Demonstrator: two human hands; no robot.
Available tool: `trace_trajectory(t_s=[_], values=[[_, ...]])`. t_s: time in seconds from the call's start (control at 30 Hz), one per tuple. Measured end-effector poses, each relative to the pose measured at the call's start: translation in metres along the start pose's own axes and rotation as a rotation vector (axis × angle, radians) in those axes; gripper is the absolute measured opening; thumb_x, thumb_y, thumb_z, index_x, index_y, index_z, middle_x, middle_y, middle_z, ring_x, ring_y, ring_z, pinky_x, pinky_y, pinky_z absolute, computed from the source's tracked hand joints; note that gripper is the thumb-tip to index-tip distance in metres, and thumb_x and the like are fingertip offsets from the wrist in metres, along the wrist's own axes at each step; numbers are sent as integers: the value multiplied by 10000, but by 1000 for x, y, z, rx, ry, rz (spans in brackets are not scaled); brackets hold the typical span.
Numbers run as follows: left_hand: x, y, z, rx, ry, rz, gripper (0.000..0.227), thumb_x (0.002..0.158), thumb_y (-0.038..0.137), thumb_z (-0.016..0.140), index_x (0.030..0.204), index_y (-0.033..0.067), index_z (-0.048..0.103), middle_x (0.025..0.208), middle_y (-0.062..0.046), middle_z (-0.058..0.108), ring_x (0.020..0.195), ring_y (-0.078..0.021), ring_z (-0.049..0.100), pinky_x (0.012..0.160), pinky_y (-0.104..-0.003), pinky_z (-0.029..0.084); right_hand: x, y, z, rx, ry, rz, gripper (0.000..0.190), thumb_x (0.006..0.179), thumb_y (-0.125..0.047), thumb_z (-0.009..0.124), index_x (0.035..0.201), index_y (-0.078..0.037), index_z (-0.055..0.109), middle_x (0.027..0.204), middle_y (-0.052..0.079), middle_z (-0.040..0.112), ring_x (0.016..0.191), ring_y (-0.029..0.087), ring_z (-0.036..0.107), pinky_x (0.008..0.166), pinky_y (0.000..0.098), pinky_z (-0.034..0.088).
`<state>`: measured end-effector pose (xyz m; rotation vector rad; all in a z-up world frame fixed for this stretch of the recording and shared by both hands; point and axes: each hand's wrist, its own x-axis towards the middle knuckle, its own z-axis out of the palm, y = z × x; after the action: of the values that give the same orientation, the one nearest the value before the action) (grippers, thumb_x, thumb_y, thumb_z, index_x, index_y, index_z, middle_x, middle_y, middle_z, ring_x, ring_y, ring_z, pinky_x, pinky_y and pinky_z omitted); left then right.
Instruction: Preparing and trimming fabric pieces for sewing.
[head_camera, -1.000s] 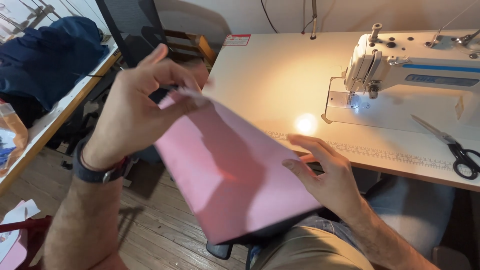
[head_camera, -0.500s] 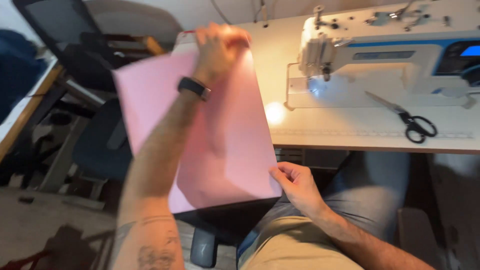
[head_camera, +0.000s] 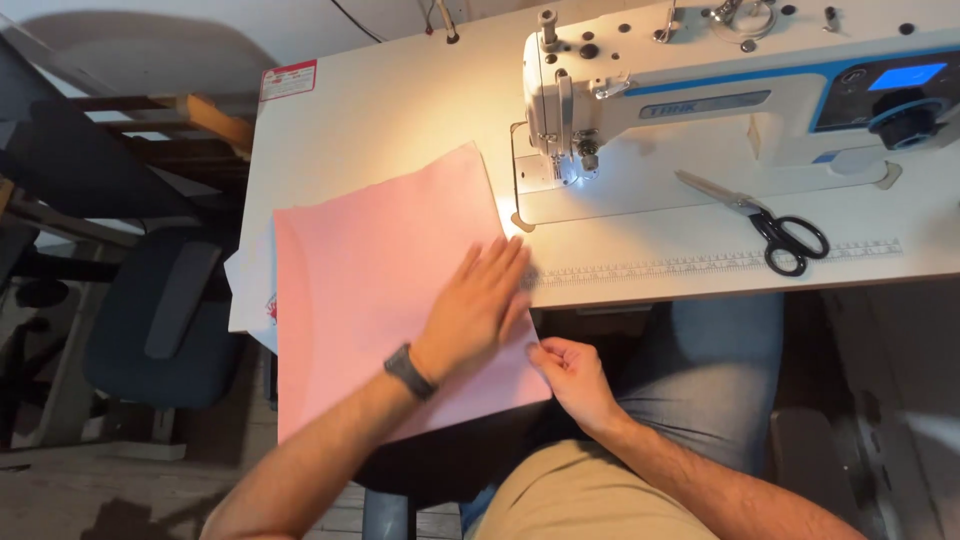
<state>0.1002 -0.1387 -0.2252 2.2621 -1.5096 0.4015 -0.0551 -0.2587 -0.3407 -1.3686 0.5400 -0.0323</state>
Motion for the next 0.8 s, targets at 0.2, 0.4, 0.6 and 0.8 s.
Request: trace_trajectory(t_s=[0.2, 0.4, 0.6, 0.8], values=[[-24, -1, 16, 51, -170, -139, 735, 1018, 506, 478, 1555, 11, 398, 1567, -234, 449, 1461, -386, 423, 1210, -540, 292, -15, 3, -5, -3, -36, 32, 198, 982, -193, 693, 951, -47, 824, 709, 48, 768, 658, 101, 621, 630, 267, 563], [-4, -39, 34, 76, -165, -236, 609, 1067, 425, 403, 1558, 66, 426, 1582, -183, 453, 1476, -361, 406, 1219, -522, 288, -17, -4, -2, 11, -102, 99, 201, 978, -166, 685, 934, 8, 775, 687, 74, 745, 618, 116, 665, 574, 269, 604], [16, -67, 43, 116, -235, -230, 569, 1091, 391, 344, 1616, 172, 352, 1660, -36, 367, 1545, -290, 294, 1248, -502, 218, -13, -3, -7, 101, -133, 148, 229, 1000, -173, 671, 958, 36, 755, 747, 74, 755, 632, 116, 672, 607, 304, 632], [24, -73, 55, 155, -254, -235, 614, 1033, 356, 385, 1632, 248, 309, 1668, 51, 350, 1549, -233, 271, 1210, -486, 238, -5, -1, -14, 115, -173, 165, 201, 987, -180, 691, 921, 0, 748, 757, 58, 758, 643, 107, 702, 598, 294, 635]])
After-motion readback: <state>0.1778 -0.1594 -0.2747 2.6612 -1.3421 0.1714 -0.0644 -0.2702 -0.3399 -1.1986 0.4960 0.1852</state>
